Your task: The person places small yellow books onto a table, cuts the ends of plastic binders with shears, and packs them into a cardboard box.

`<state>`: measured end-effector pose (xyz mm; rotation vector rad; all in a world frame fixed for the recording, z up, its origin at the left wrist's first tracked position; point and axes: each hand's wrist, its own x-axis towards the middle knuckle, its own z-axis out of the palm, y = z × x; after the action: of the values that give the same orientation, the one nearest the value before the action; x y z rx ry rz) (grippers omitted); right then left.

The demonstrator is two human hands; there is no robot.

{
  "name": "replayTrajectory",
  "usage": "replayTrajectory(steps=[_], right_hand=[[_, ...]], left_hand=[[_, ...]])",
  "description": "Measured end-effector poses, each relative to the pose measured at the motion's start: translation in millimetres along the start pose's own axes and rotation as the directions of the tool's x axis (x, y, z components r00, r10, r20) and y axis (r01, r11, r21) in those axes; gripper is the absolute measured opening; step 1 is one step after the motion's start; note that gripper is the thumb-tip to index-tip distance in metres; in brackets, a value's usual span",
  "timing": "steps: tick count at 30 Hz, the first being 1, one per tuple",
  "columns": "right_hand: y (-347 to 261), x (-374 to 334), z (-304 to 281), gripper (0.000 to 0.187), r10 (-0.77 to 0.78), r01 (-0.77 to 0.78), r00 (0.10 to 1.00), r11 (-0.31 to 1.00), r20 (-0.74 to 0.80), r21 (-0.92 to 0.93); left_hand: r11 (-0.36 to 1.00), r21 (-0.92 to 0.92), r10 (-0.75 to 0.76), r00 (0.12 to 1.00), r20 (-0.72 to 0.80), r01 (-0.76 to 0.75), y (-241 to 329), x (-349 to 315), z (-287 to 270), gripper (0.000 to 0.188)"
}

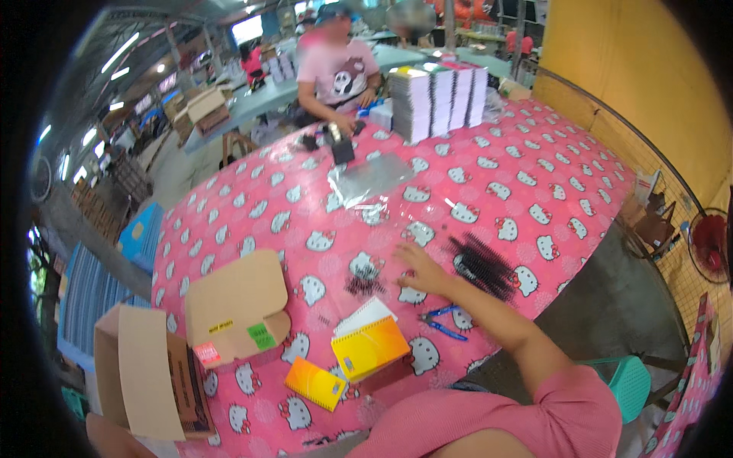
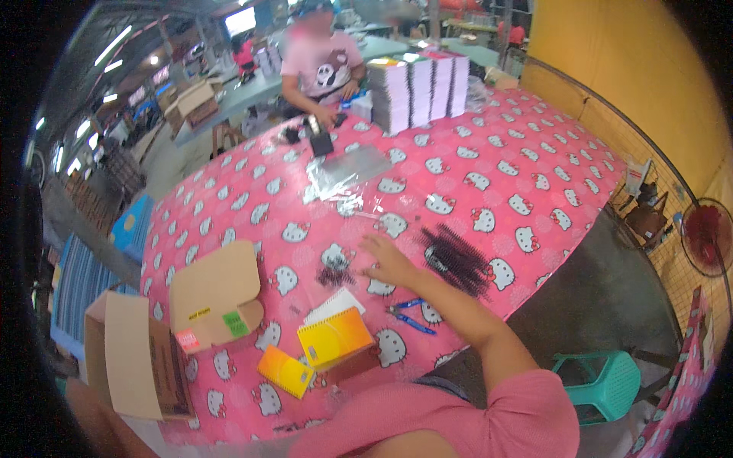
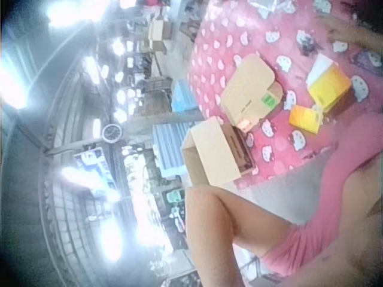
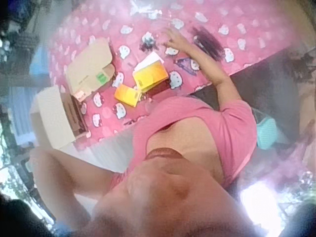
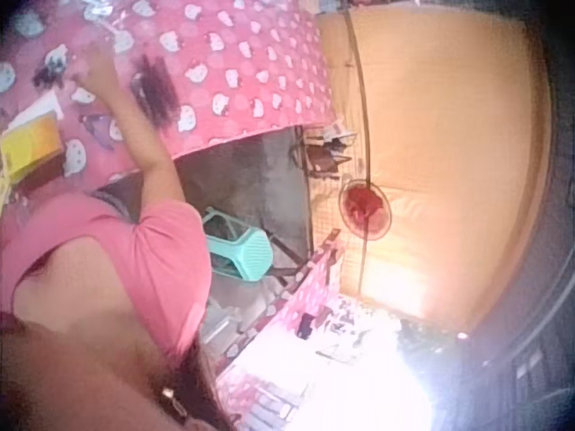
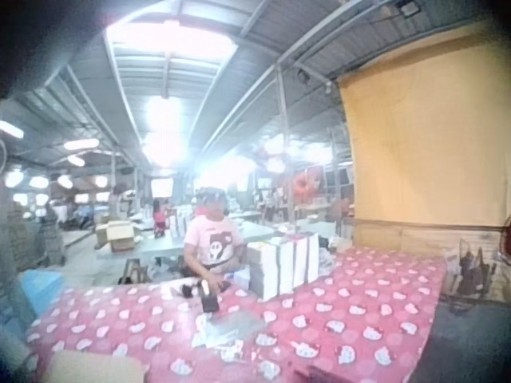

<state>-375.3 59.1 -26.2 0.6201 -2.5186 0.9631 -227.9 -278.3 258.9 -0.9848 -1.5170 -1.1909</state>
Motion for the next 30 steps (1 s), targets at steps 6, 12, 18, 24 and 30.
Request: replayTrajectory(steps=[6, 12, 18, 24, 30], right_hand=[[-24.8, 42.7, 10.9, 0.051, -0.109, 0.09, 0.982, 0.988, 0.153, 0.126], [-89.7, 96.2, 86.1, 0.033, -0.259, 0.175, 0.717, 0.965, 0.647, 0.193], [-135.0, 97.1, 164.6, 0.029, -0.322, 0.344, 0.436, 0.922, 0.84, 0.175], [-105.3, 106.3, 140.1, 0.026, -0.181, 0.228, 0.691, 0.973, 0.699, 0.027], [-78.2, 93.9, 61.3, 0.036, 0.27, -0.096, 0.802, 0.939, 0.533, -0.33]], left_hand=[[0.998, -0.039, -0.045, 0.998, 0.041, 0.046, -8.3, -2.1, 3.9, 0.037], [0.998, -0.042, -0.052, 0.998, 0.034, 0.053, -7.3, -3.6, 3.6, 0.038], [0.999, -0.021, -0.03, 1.0, 0.002, 0.03, -3.5, -5.1, 2.2, 0.039], [0.999, 0.033, 0.034, 0.981, -0.19, -0.028, 2.1, -18.1, -2.2, 0.04], [0.994, -0.029, -0.104, 0.853, -0.511, 0.103, 0.0, -51.6, 13.0, 0.041]])
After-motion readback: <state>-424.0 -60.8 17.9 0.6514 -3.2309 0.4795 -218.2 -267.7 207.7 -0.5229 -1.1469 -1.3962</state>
